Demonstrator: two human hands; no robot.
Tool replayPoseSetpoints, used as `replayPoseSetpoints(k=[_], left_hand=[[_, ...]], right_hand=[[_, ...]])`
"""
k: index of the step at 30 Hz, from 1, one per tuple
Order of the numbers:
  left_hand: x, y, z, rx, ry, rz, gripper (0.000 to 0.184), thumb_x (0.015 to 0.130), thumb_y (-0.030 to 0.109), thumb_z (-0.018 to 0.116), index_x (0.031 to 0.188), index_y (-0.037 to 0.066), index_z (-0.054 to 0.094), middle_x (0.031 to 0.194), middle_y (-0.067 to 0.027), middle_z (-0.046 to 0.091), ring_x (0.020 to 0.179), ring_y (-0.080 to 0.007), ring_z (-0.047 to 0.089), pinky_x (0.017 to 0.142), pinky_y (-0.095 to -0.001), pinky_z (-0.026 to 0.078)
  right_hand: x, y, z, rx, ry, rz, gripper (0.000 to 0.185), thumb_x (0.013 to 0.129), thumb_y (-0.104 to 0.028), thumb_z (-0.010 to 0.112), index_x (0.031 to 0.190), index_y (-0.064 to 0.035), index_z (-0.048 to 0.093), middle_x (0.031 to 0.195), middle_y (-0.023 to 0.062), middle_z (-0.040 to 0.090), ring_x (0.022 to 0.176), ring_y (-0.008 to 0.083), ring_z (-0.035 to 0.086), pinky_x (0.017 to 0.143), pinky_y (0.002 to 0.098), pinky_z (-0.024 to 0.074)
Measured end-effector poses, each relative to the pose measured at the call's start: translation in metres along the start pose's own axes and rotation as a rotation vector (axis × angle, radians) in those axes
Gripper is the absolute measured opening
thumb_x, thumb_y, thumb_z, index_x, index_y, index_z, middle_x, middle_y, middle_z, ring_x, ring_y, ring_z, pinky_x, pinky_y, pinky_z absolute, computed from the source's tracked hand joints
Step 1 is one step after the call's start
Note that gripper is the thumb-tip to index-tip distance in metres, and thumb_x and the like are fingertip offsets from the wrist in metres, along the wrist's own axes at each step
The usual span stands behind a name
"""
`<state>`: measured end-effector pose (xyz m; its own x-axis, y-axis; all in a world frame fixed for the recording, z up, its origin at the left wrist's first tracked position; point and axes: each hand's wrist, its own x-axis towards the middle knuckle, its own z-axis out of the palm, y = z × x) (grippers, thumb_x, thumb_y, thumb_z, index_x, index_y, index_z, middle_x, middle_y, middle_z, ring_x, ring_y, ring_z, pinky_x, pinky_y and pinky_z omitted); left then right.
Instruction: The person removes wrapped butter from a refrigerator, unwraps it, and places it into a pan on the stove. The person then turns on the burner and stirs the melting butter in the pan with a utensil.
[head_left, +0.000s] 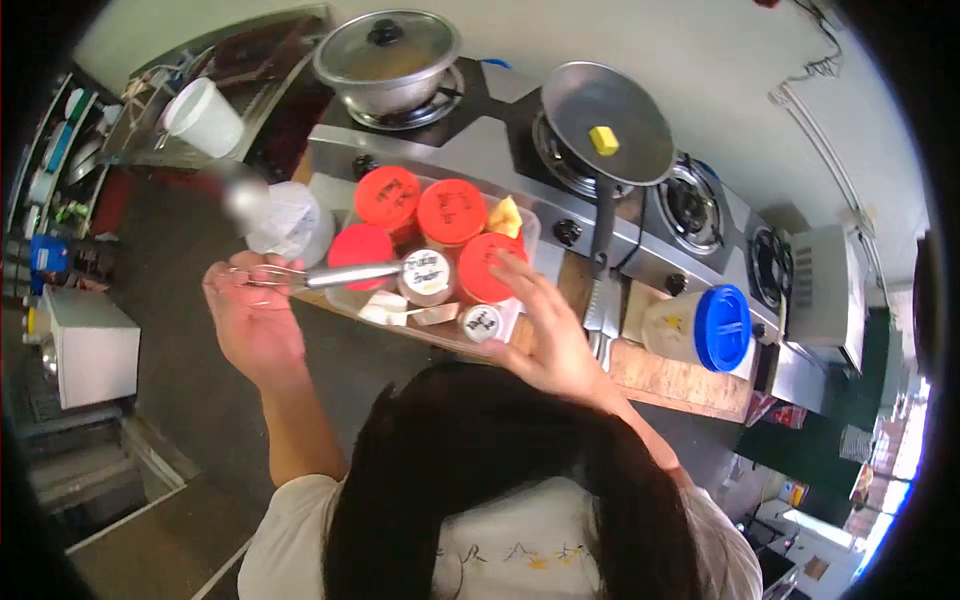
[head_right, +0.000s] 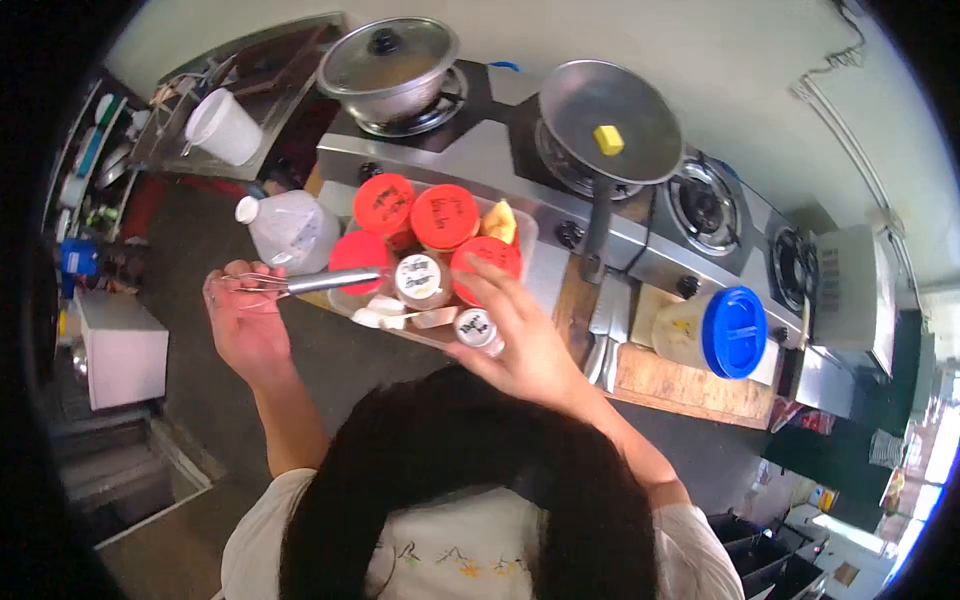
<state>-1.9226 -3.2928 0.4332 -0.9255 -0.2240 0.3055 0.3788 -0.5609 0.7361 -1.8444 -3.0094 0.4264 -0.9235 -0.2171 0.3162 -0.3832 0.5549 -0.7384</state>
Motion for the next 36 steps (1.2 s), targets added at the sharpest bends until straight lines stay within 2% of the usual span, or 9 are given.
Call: replayPoseSetpoints(k=[6,9,13,17,18,24,27,33,36], left_hand=[[-0.073,-0.085,0.066,-0.202,-0.191,-0.523,0.022,0.093,0.025,0.047,0.106,0.008,0.044,0.102,-0.0111,0.052,0.097,-0.0262,0.057,0.084,-0.0472,0.051],[-0.091,-0.102,0.09,-0.165,-0.305,-0.623,0.038,0.092,0.024,0.049,0.123,0.008,0.035,0.114,-0.0155,0.052,0.1,-0.0273,0.058,0.085,-0.0462,0.051],[-0.092,-0.108,0.106,-0.086,-0.474,-0.578,0.055,0.093,0.028,0.05,0.137,0.01,0.024,0.123,-0.0185,0.049,0.104,-0.0253,0.057,0.087,-0.0416,0.05],[-0.103,-0.116,0.115,0.067,-0.732,-0.539,0.04,0.1,0.029,0.035,0.112,-0.004,0.056,0.115,-0.0185,0.058,0.101,-0.022,0.059,0.087,-0.0336,0.048],[-0.105,-0.117,0.119,0.032,-0.713,-0.52,0.046,0.102,0.025,0.03,0.094,-0.006,0.062,0.109,-0.0176,0.062,0.098,-0.0213,0.061,0.088,-0.032,0.047],[-0.112,-0.12,0.127,0.121,-0.665,-0.505,0.044,0.102,0.025,0.031,0.094,-0.006,0.062,0.108,-0.0165,0.063,0.097,-0.0192,0.061,0.086,-0.0315,0.048],[-0.115,-0.135,0.116,0.14,-0.713,-0.539,0.049,0.101,0.033,0.028,0.103,-0.005,0.06,0.114,-0.0156,0.06,0.104,-0.0216,0.058,0.092,-0.0341,0.045],[-0.105,-0.18,0.136,-0.3,-0.217,-0.853,0.065,0.097,0.051,0.017,0.128,0.0,0.042,0.126,-0.0143,0.05,0.112,-0.0276,0.051,0.102,-0.0404,0.034],[-0.104,-0.238,0.125,-0.118,-0.14,-1.025,0.041,0.096,0.034,0.04,0.121,0.002,0.047,0.11,-0.0108,0.056,0.099,-0.025,0.056,0.087,-0.0387,0.045]], right_hand=[[-0.03,0.012,-0.032,0.209,-0.387,0.349,0.037,0.087,-0.016,0.06,0.12,-0.0012,0.053,0.101,0.0203,0.062,0.098,0.0326,0.061,0.083,0.0376,0.0472],[-0.074,0.03,-0.04,0.25,-0.04,0.399,0.027,0.091,-0.014,0.053,0.114,-0.0009,0.059,0.081,0.0168,0.064,0.078,0.0259,0.064,0.073,0.0341,0.0481],[-0.111,0.036,-0.067,0.286,-0.065,0.569,0.026,0.093,-0.015,0.05,0.112,-0.0002,0.061,0.082,0.0126,0.062,0.07,0.0171,0.057,0.068,0.0296,0.0467],[-0.112,0.025,-0.079,0.167,-0.055,0.451,0.023,0.09,-0.014,0.057,0.108,-0.0009,0.064,0.079,0.013,0.065,0.069,0.0186,0.061,0.065,0.0301,0.0473],[-0.113,0.026,-0.081,0.153,-0.045,0.416,0.022,0.089,-0.014,0.059,0.106,-0.0011,0.064,0.078,0.0132,0.065,0.068,0.0195,0.062,0.064,0.0302,0.0475],[-0.11,0.031,-0.08,0.077,-0.018,0.352,0.022,0.084,-0.015,0.066,0.1,-0.0013,0.067,0.074,0.015,0.065,0.065,0.0241,0.064,0.061,0.0315,0.0483],[-0.108,0.037,-0.085,0.044,-0.035,0.391,0.022,0.083,-0.015,0.066,0.1,-0.0007,0.067,0.078,0.0165,0.066,0.068,0.0265,0.065,0.062,0.032,0.0489],[-0.104,0.052,-0.118,-0.07,-0.023,0.494,0.02,0.084,-0.011,0.062,0.1,0.0005,0.066,0.083,0.0174,0.066,0.075,0.0255,0.065,0.069,0.031,0.0489],[-0.122,0.06,-0.14,-0.08,0.102,0.602,0.02,0.085,-0.006,0.055,0.099,0.0027,0.065,0.084,0.017,0.067,0.076,0.0189,0.064,0.07,0.0299,0.0478]])
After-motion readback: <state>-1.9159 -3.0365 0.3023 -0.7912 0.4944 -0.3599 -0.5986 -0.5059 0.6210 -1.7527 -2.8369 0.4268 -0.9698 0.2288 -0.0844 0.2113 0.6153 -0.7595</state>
